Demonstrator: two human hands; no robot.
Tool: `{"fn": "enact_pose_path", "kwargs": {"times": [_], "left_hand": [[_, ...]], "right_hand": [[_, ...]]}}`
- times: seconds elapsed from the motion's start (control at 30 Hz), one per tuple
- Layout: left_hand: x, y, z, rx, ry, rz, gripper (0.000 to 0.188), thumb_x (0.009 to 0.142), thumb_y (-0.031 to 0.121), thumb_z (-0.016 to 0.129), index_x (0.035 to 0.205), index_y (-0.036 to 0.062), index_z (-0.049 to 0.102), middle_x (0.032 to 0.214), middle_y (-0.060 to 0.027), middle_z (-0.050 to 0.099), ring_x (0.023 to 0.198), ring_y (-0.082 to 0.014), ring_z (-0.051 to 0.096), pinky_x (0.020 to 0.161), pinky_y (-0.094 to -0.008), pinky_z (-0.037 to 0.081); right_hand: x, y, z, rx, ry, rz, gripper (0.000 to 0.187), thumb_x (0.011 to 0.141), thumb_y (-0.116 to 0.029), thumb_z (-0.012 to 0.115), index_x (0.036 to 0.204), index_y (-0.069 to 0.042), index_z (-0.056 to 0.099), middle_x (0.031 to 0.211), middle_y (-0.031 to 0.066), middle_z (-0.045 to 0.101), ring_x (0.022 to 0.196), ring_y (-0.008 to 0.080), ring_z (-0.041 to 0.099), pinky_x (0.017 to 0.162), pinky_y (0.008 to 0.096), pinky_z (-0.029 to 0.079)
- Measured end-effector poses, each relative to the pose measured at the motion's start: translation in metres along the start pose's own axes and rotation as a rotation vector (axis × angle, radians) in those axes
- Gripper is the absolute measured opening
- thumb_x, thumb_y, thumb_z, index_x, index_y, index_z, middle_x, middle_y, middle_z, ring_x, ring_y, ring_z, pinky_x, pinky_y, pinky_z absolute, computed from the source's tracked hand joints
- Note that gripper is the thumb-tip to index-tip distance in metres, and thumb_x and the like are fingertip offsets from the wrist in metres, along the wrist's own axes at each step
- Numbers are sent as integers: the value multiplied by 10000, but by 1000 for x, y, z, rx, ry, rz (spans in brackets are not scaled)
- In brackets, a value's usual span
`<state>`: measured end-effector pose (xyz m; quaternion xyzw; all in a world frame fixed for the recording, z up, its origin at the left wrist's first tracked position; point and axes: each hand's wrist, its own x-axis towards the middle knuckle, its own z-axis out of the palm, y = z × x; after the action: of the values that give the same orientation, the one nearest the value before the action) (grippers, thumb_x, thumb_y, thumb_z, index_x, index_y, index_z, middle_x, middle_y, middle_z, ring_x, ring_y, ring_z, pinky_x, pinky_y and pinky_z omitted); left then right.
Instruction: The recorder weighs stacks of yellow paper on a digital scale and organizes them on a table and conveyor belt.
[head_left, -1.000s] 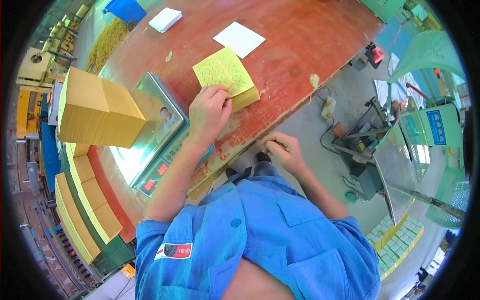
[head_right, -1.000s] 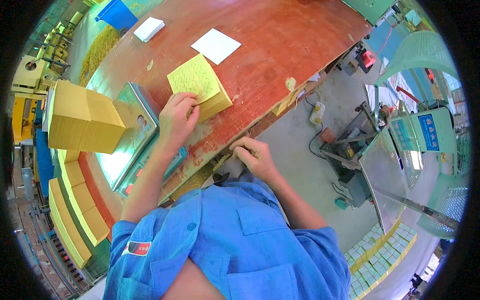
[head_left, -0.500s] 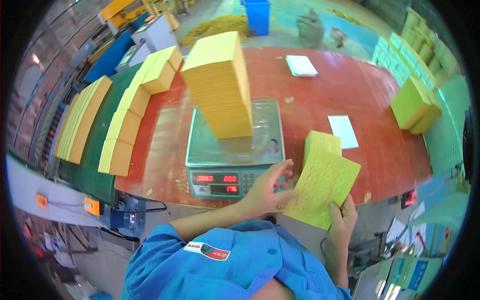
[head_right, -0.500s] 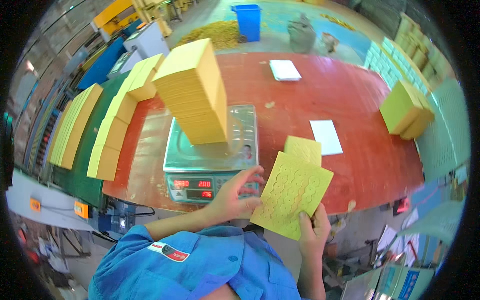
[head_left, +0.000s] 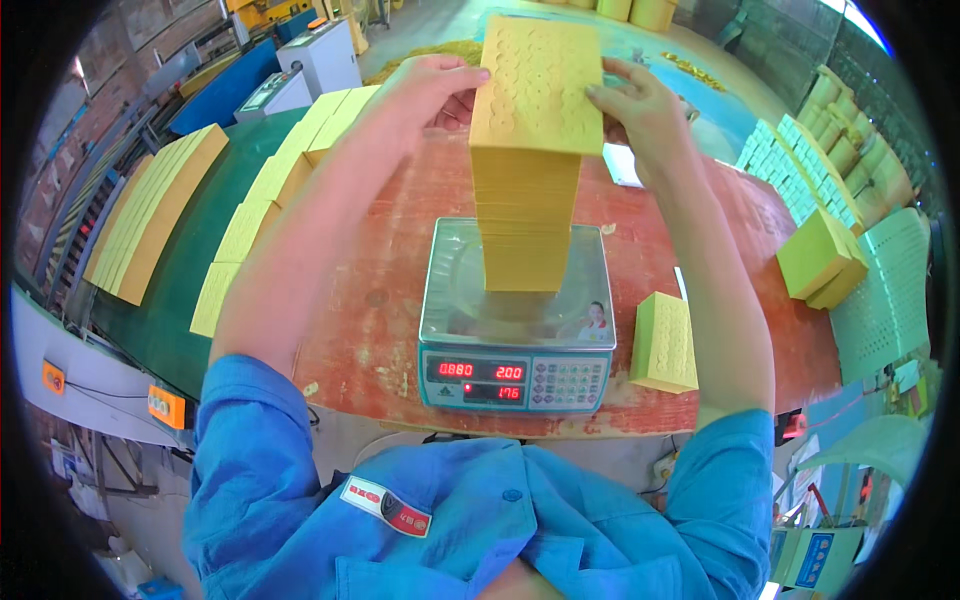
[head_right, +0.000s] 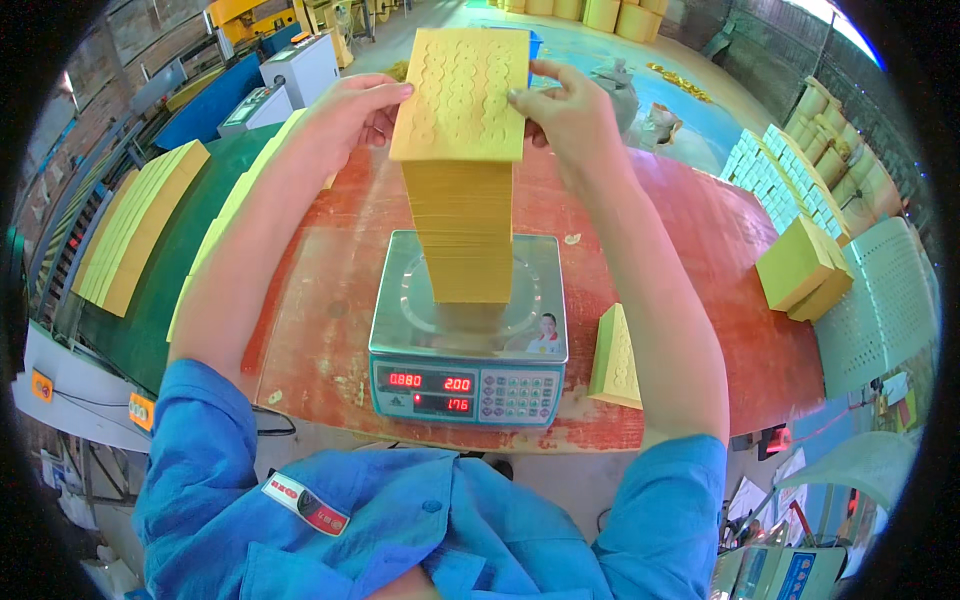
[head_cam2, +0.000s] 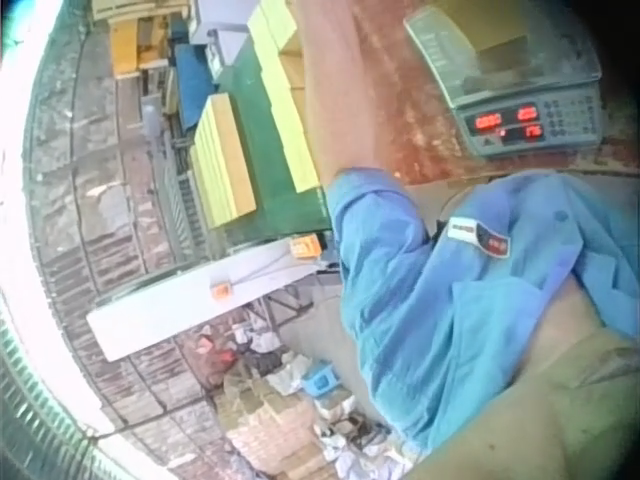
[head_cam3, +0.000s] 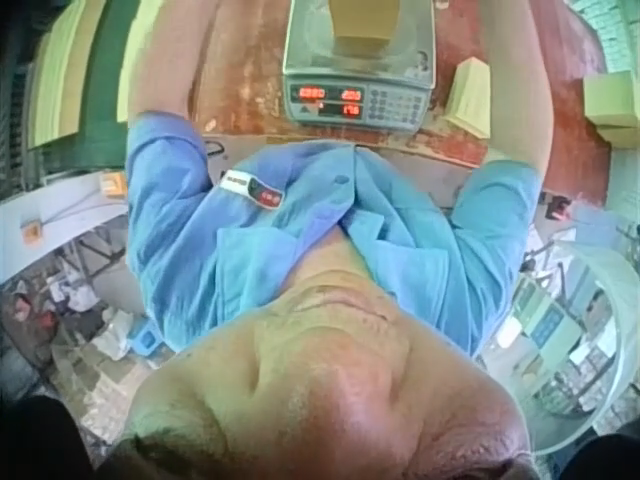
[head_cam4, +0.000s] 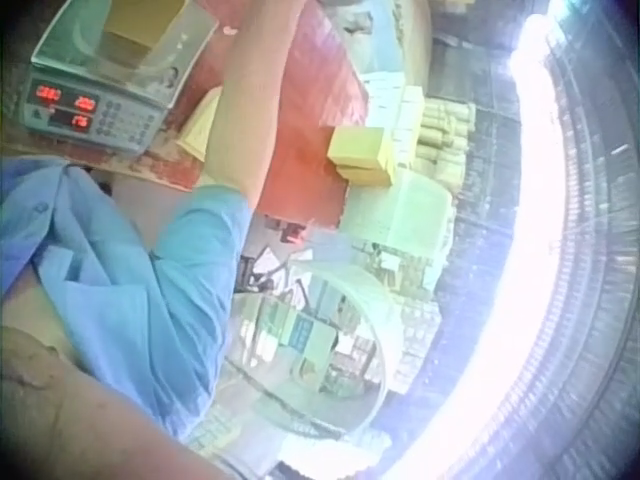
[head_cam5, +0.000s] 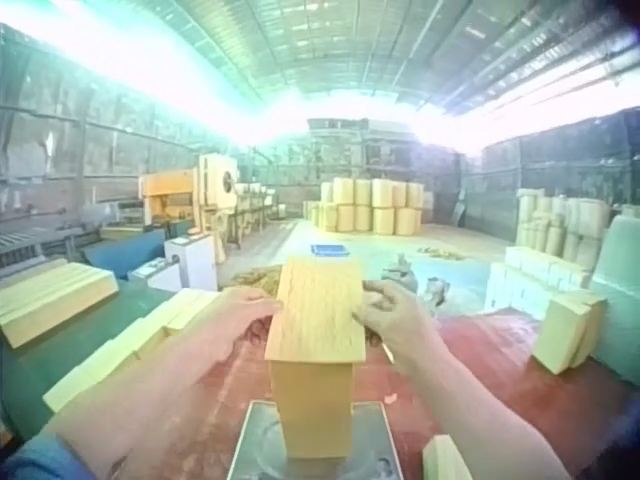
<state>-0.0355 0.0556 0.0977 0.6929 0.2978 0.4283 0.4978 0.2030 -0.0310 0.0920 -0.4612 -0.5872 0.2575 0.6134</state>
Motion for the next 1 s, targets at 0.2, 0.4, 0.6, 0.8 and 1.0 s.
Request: {"fn": "enact_pose_path", "kwargs": {"times": [0.2,0.4,0.6,0.8,1.0], "left_hand": [[42,-39,-16,126,-106,-316,218,845,324,680,777,135,597,674,10,604,569,-90,537,529,-244,388],[41,-49,-14,89,-127,-343,223,856,329,665,770,135,597,662,3,592,555,-104,535,508,-250,381],[41,-49,-9,115,-126,-333,226,905,260,613,768,81,596,672,-45,617,562,-136,572,482,-261,421],[35,-49,-5,140,-104,-304,231,913,274,598,796,76,589,692,-54,622,563,-145,577,488,-275,425],[29,-49,0,180,-69,-294,235,922,282,577,845,61,584,699,-56,627,569,-146,581,496,-274,429]], "right_hand": [[48,46,6,-83,21,255,452,797,-137,735,1197,13,587,754,41,625,583,95,541,506,238,420],[39,48,11,-104,18,268,413,817,-145,720,1183,-11,585,796,2,631,586,57,529,511,213,405],[32,51,8,-85,5,237,407,815,-154,719,1173,-10,589,761,-6,620,565,54,510,503,206,380],[27,56,9,-162,26,160,376,822,-137,703,1154,7,601,732,1,620,567,50,512,487,215,361],[22,68,6,-382,87,24,351,780,-175,703,1081,-1,656,801,74,667,757,150,624,712,292,499]]}}
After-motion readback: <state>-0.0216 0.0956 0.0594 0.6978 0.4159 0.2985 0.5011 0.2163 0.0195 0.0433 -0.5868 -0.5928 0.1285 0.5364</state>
